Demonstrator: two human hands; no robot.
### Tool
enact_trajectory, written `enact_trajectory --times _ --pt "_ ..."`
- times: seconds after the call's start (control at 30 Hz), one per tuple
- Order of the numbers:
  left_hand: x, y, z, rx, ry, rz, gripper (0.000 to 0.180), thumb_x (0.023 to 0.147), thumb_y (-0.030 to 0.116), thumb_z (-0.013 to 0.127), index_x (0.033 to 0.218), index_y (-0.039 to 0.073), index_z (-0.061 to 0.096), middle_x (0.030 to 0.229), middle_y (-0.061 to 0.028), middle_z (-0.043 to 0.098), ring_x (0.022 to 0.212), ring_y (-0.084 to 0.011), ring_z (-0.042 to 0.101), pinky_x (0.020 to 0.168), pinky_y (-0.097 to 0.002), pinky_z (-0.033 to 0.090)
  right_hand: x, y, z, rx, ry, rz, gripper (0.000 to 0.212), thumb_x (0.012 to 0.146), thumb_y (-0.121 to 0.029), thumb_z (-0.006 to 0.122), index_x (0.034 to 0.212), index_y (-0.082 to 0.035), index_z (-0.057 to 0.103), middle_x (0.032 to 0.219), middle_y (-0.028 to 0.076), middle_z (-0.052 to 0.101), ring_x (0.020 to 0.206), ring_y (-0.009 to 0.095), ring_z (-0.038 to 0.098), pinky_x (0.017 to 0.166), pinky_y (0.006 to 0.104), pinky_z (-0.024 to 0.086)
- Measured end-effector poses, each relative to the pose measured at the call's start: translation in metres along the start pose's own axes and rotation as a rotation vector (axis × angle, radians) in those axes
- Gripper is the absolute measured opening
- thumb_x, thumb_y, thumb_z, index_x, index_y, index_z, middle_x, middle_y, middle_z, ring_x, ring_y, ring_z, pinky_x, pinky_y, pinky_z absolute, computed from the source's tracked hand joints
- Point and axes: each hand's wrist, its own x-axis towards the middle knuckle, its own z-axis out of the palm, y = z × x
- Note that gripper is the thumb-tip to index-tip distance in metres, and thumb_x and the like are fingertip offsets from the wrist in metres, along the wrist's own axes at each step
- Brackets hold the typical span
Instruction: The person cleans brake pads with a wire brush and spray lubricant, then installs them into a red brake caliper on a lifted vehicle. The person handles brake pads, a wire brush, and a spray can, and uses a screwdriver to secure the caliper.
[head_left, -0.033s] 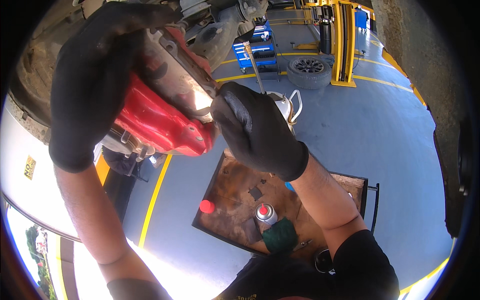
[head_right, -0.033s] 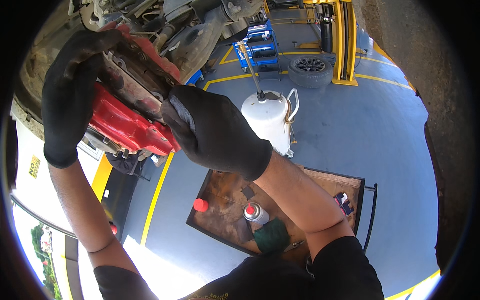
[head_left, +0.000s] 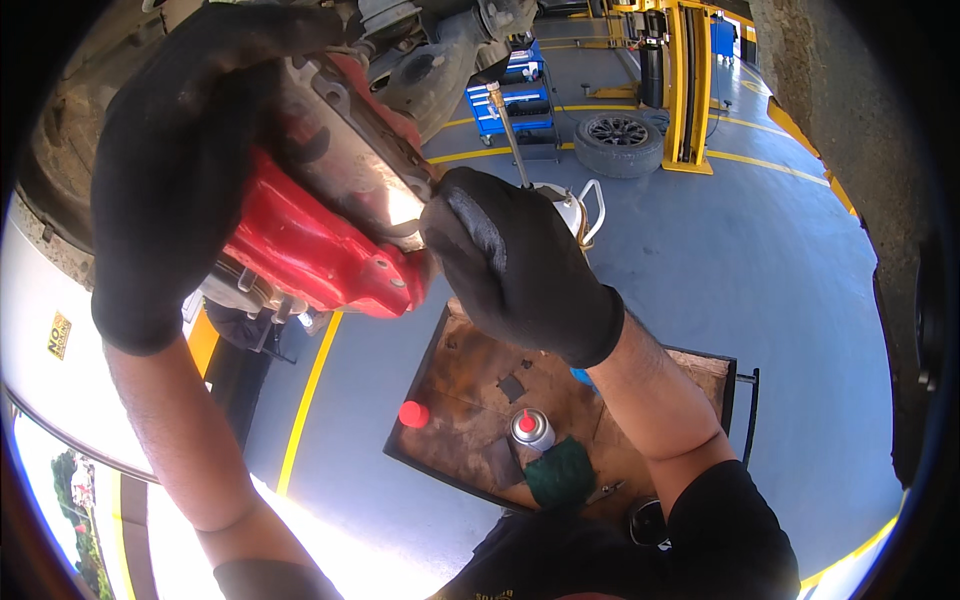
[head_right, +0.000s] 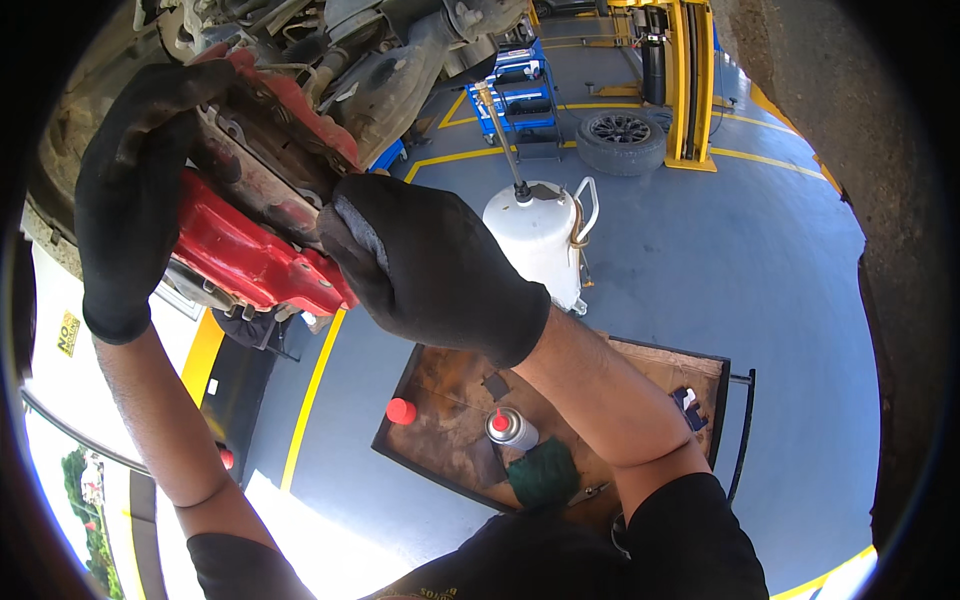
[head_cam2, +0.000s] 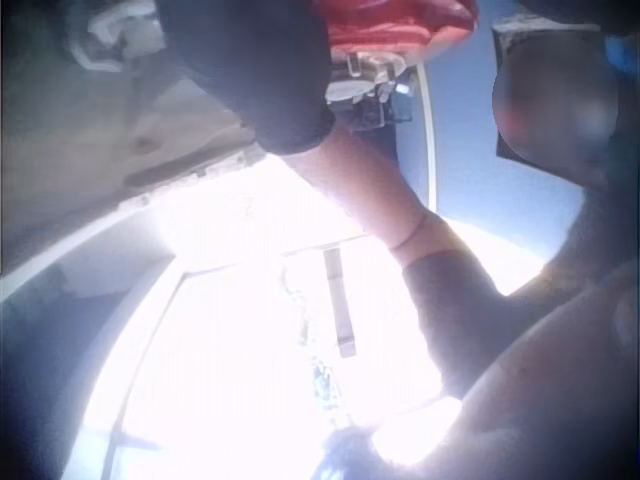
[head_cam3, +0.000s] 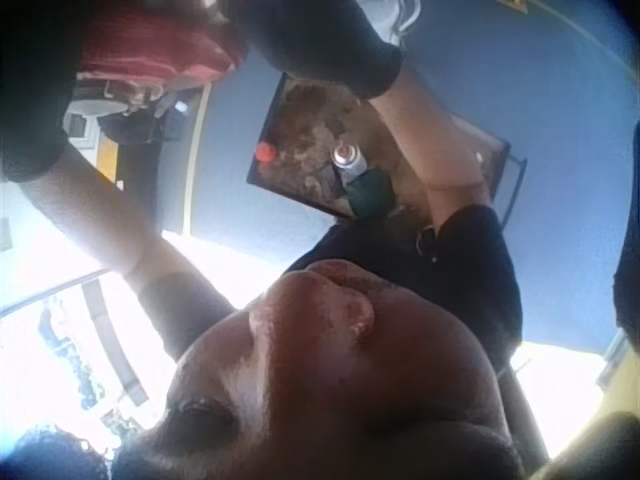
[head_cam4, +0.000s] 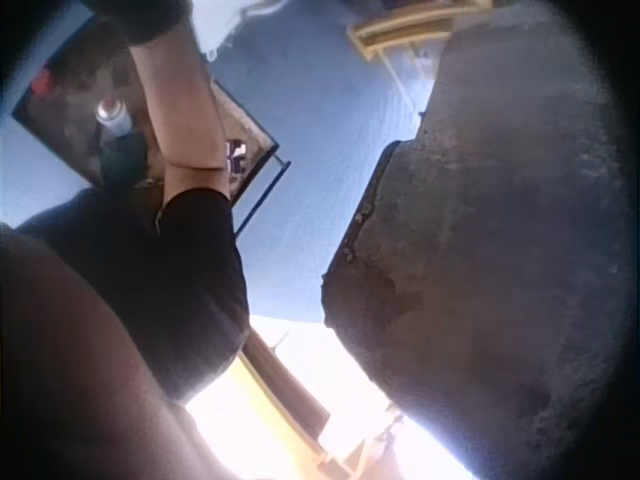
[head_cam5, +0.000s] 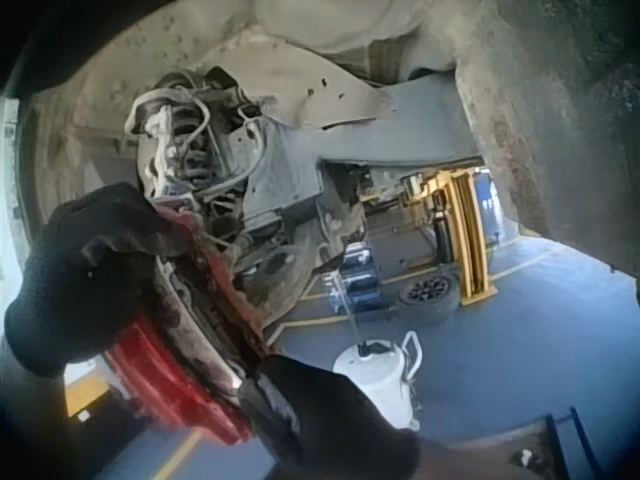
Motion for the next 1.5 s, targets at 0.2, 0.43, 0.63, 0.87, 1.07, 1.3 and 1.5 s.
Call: enact_trajectory --times 0.2,0.43,0.63,0.87,1.07,1.3,1.5 --pt "-0.018 -0.017 -0.032 0.178 -0.103 -0.001 0.038 0.108 -0.001 0.045 0.141 0.009 0.059 0.138 -0.0112 0.066 0.124 -0.0247 0.066 0.102 -0.0328 0.055 0.002 0.006 0.006 -0.021 0.009 -0.078 0.027 0.081 -0.009 0.077 0.098 -0.007 0.056 0.085 0.014 0.063 0.075 0.038 0.066 0.064 0.0424 0.053" --pt "-0.047 -0.046 -0.047 0.117 -0.078 -0.387 0.034 0.108 0.002 0.047 0.139 0.007 0.061 0.133 -0.0129 0.068 0.118 -0.024 0.07 0.099 -0.0343 0.057 0.001 0.024 0.004 0.149 0.026 -0.106 0.029 0.083 -0.013 0.078 0.104 -0.003 0.06 0.086 0.016 0.064 0.073 0.038 0.065 0.064 0.0425 0.053" --pt "-0.067 -0.047 -0.067 0.19 -0.062 -0.427 0.033 0.107 0.003 0.049 0.138 0.006 0.062 0.131 -0.0132 0.069 0.116 -0.024 0.071 0.098 -0.0348 0.058 -0.001 0.025 -0.003 0.091 -0.055 -0.187 0.042 0.083 -0.014 0.076 0.116 0.007 0.06 0.097 0.02 0.066 0.075 0.038 0.065 0.07 0.0425 0.054" --pt "-0.067 -0.04 -0.064 0.174 -0.065 -0.519 0.032 0.107 0.003 0.05 0.136 0.006 0.063 0.129 -0.0135 0.07 0.115 -0.0241 0.071 0.098 -0.0355 0.058 0.004 0.008 -0.001 -0.063 -0.048 -0.154 0.035 0.082 -0.015 0.077 0.106 0.002 0.059 0.095 0.018 0.063 0.077 0.034 0.065 0.067 0.042 0.053" --pt "-0.061 -0.03 -0.07 0.251 -0.091 -0.412 0.032 0.106 0.003 0.051 0.135 0.006 0.064 0.128 -0.0136 0.07 0.114 -0.0244 0.072 0.097 -0.036 0.059 -0.002 0.002 0.017 -0.05 0.107 -0.103 0.027 0.086 -0.015 0.078 0.101 -0.004 0.058 0.083 0.014 0.061 0.066 0.033 0.063 0.059 0.0418 0.051" --pt "-0.018 -0.003 -0.038 0.12 -0.066 -0.069 0.033 0.105 -0.001 0.047 0.129 0.009 0.067 0.13 -0.013 0.069 0.116 -0.0266 0.07 0.096 -0.0364 0.059 -0.005 -0.003 0.03 -0.067 0.192 -0.101 0.027 0.088 -0.011 0.074 0.108 0.0 0.058 0.093 0.019 0.063 0.075 0.038 0.065 0.065 0.044 0.052" --pt "-0.005 -0.001 -0.028 0.001 -0.089 -0.042 0.032 0.102 -0.003 0.049 0.129 0.008 0.063 0.127 -0.0118 0.069 0.112 -0.0258 0.071 0.091 -0.0356 0.06 -0.012 -0.008 0.031 0.002 0.202 0.046 0.025 0.089 -0.007 0.069 0.111 0.0 0.057 0.091 0.023 0.062 0.076 0.043 0.063 0.066 0.0462 0.052"
